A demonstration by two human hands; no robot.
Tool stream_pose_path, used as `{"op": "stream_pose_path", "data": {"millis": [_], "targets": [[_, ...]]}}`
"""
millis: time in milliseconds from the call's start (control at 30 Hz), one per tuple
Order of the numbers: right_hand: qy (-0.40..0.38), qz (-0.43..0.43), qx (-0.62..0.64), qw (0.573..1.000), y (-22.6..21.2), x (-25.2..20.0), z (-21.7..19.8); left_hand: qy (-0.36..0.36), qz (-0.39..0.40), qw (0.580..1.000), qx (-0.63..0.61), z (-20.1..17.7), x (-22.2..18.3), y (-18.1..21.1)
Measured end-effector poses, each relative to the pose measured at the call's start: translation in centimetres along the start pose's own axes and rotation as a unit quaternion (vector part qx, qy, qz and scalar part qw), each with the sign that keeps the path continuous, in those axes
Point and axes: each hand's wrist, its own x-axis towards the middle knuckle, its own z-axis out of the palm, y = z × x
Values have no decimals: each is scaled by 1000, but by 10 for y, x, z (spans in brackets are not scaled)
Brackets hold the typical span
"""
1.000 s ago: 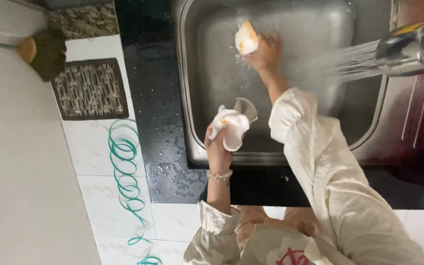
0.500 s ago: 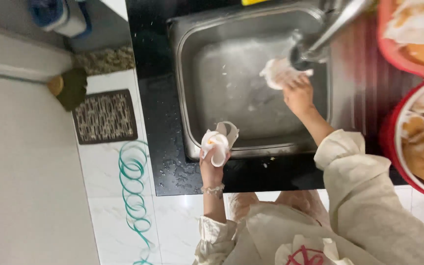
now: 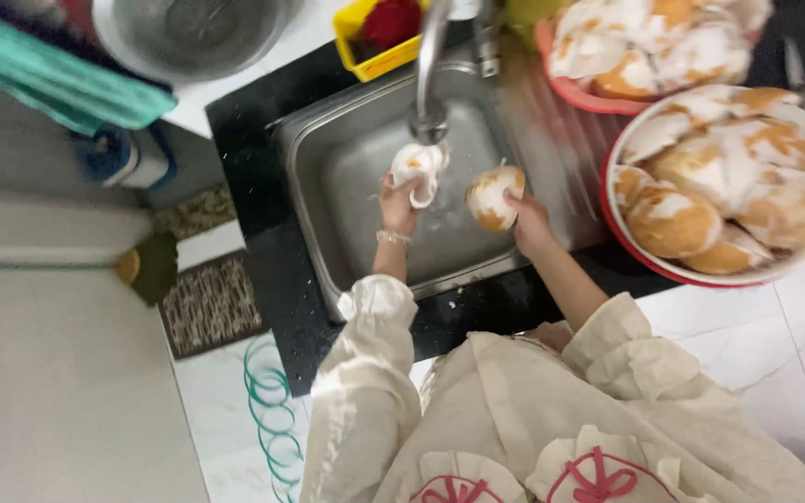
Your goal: Rinsing individual pieces of food items under a kitchen faucet and placing them into a collection bowl.
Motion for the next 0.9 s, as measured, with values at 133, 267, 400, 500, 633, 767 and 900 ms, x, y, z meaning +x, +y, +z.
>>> {"op": "stream_pose_path", "data": {"millis": [133, 267, 400, 500, 633, 767, 900], "targets": [[-19, 53, -23, 998, -23, -29, -31, -22, -64, 997, -49, 73, -8, 34], [-5, 51, 20, 998, -22, -30, -51, -70, -78, 992, -62, 101, -8, 35], [29, 39, 61, 997, -41, -44, -48, -64, -123, 982, -130, 77, 56, -10], [7, 38, 84, 996, -62, -60, -35, -64, -110, 989, -70, 97, -9, 31], [-51, 57, 68, 995, -53, -52, -26, -40, -101, 993, -50, 81, -33, 42], [-133, 56, 78, 986, -33, -28, -9, -12, -83, 996, 16, 29, -9, 18], [-187, 60, 134, 971, -51, -17, 33, -56, -33, 997, 42, 17, -88, 44]]}}
